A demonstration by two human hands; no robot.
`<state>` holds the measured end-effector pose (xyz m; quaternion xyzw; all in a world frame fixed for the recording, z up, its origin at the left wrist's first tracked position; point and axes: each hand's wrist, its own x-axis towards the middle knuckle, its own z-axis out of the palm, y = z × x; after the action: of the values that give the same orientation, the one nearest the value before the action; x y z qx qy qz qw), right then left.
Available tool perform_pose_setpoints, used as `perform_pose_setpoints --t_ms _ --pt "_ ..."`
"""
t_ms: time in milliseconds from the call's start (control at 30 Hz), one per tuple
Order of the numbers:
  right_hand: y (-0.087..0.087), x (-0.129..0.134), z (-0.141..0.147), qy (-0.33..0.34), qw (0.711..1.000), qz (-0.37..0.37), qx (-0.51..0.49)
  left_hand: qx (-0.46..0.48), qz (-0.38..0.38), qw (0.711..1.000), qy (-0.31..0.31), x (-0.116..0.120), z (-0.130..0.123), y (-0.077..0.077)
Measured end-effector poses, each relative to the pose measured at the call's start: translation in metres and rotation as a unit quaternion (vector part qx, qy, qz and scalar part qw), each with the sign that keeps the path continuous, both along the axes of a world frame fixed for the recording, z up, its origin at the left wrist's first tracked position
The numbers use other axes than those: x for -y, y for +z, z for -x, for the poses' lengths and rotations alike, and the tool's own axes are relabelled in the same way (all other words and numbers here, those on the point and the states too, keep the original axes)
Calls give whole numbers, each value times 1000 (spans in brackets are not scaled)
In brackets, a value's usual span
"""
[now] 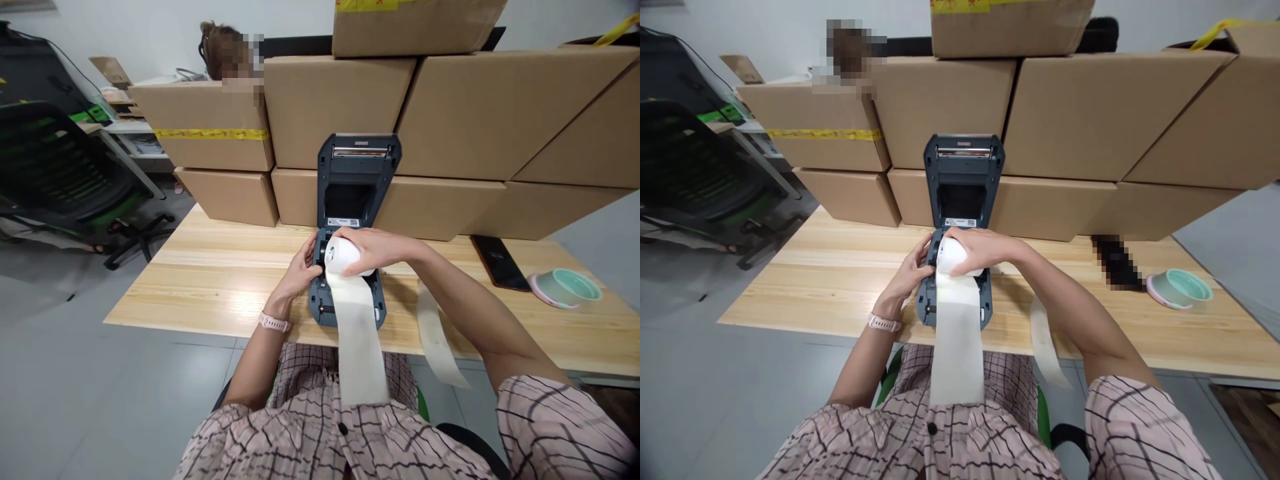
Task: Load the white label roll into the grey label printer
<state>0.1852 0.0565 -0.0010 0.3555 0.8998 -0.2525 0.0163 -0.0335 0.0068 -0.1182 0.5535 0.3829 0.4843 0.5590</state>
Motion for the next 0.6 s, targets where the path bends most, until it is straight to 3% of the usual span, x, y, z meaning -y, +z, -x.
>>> perform_pose_setpoints --t_ms 167,367,500,600 --pt "3 2 9 28 997 -31 67 7 7 1000 -9 2 1 1" --pt "-7 -4 15 41 992 -14 116 28 18 999 -23 6 2 8" --pt "-17 -5 9 64 995 -1 71 19 12 999 -26 7 2 9" --pt "-23 13 0 73 995 -63 -4 16 20 1000 -15 9 1 10"
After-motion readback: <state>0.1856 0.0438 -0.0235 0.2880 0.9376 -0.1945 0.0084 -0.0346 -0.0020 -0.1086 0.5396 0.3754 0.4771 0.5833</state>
